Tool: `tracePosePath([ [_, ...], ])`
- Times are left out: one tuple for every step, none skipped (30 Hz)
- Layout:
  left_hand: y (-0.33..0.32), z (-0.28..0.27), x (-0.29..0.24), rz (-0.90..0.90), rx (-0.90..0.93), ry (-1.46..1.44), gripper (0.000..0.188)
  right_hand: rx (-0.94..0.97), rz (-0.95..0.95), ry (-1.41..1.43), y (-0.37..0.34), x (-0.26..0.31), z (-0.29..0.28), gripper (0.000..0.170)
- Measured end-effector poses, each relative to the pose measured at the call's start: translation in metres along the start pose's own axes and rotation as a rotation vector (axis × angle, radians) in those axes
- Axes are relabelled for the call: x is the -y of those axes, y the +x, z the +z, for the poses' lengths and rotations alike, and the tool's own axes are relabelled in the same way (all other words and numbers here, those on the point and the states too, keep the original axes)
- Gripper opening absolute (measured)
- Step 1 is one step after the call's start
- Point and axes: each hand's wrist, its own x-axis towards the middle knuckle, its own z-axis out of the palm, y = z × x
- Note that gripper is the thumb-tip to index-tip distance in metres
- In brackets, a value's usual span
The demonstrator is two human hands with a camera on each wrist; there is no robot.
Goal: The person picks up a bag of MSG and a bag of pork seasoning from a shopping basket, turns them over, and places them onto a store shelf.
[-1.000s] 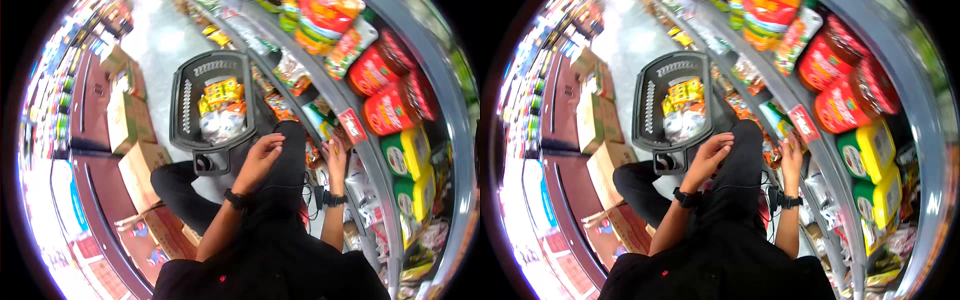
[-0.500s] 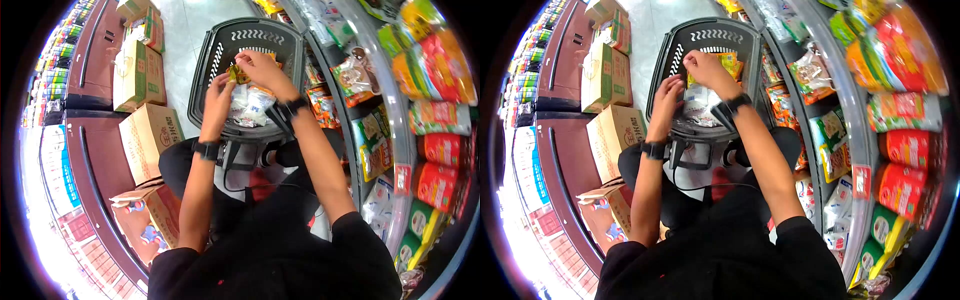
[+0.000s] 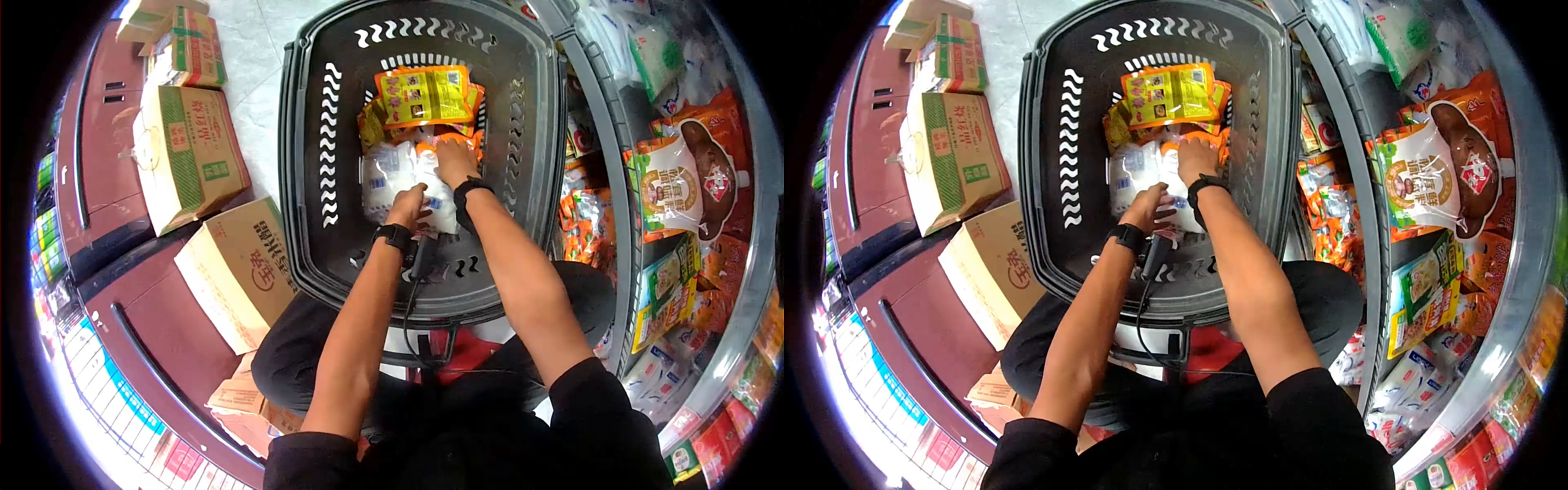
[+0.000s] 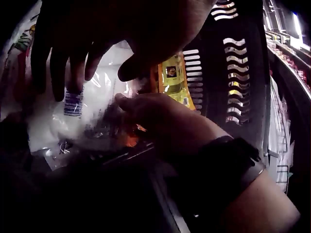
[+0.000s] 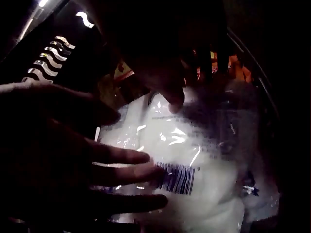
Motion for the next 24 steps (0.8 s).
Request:
tracePosePath([
  [0.001, -0.003, 0.003, 0.016, 0.005, -0.017, 0.053, 0.056, 0.036, -0.006, 0.001, 0.001, -0.002, 0.041],
  [-0.001, -0.005, 0.005, 0.003, 0.009, -0.042, 0.053, 0.103, 0.067, -0.013, 0.0, 0.004, -0.008, 0.036],
  [-0.005, -0.007, 0.005, -0.004, 0.013, -0.064, 0.053, 0.104, 0.081, 0.02, -0.004, 0.003, -0.008, 0.033],
  [-0.011, -0.008, 0.004, -0.005, 0.02, -0.087, 0.052, 0.1, 0.093, 0.052, -0.009, 0.003, -0.008, 0.031],
  [-0.019, -0.01, 0.003, -0.008, 0.002, -0.049, 0.052, 0.092, 0.098, 0.082, -0.014, 0.003, -0.011, 0.028],
  [-0.03, -0.011, 0.003, 0.025, 0.005, -0.018, 0.051, 0.092, 0.084, 0.071, -0.023, 0.006, -0.023, 0.027],
  [-0.041, -0.011, 0.002, 0.061, 0.008, 0.013, 0.05, 0.089, 0.07, 0.058, -0.034, 0.009, -0.036, 0.026],
  [-0.054, -0.012, 0.005, 0.097, 0.01, 0.045, 0.05, 0.086, 0.057, 0.045, -0.047, 0.012, -0.049, 0.025],
  [-0.059, -0.013, 0.01, 0.098, 0.006, 0.023, 0.044, 0.01, 0.028, 0.089, -0.053, 0.012, -0.048, 0.025],
  [-0.075, -0.012, 0.019, 0.161, 0.101, -0.035, 0.042, -0.06, -0.031, 0.156, -0.076, 0.013, -0.065, 0.024],
  [-0.093, -0.013, 0.027, 0.236, 0.189, -0.086, 0.04, -0.14, -0.103, 0.228, -0.101, 0.014, -0.082, 0.023],
  [-0.114, -0.016, 0.032, 0.323, 0.275, -0.134, 0.038, -0.225, -0.187, 0.301, -0.122, 0.021, -0.101, 0.022],
  [-0.156, -0.006, 0.038, 0.331, 0.282, -0.268, 0.035, -0.353, -0.208, 0.442, -0.143, 0.027, -0.112, 0.019],
  [-0.179, -0.007, 0.05, 0.357, 0.338, -0.292, 0.035, -0.471, -0.223, 0.579, -0.166, 0.028, -0.12, 0.018],
  [-0.207, -0.008, 0.061, 0.399, 0.34, -0.29, 0.036, -0.579, -0.274, 0.858, -0.178, 0.025, -0.117, 0.022],
  [-0.235, -0.007, 0.072, 0.438, 0.347, -0.29, 0.037, -0.499, -0.272, 1.055, -0.204, 0.024, -0.132, 0.02],
  [-0.257, -0.009, 0.086, 0.455, 0.368, -0.338, 0.038, -0.436, -0.238, 1.327, -0.236, 0.024, -0.139, 0.018],
  [-0.275, -0.011, 0.098, 0.47, 0.39, -0.383, 0.04, -0.358, -0.202, 1.596, -0.285, 0.035, -0.164, 0.017],
  [-0.29, -0.012, 0.109, 0.476, 0.411, -0.43, 0.041, -0.305, -0.25, 1.703, -0.32, 0.037, -0.173, 0.021],
  [-0.304, -0.01, 0.119, 0.581, 0.484, -0.519, 0.041, -0.244, -0.293, 1.808, -0.351, 0.038, -0.174, 0.026],
  [-0.315, -0.007, 0.129, 0.684, 0.555, -0.611, 0.041, -0.184, -0.348, 1.884, -0.375, 0.035, -0.169, 0.028],
  [-0.323, -0.006, 0.14, 0.782, 0.621, -0.705, 0.042, -0.163, -0.401, 1.974, -0.393, 0.037, -0.163, 0.032],
  [-0.311, -0.012, 0.149, 0.841, 0.673, -0.698, 0.035, -0.246, -0.427, 1.949, -0.416, 0.04, -0.156, 0.033],
  [-0.343, -0.006, 0.156, 0.824, 0.613, -0.721, 0.032, -0.327, -0.451, 1.922, -0.44, 0.046, -0.156, 0.034],
])
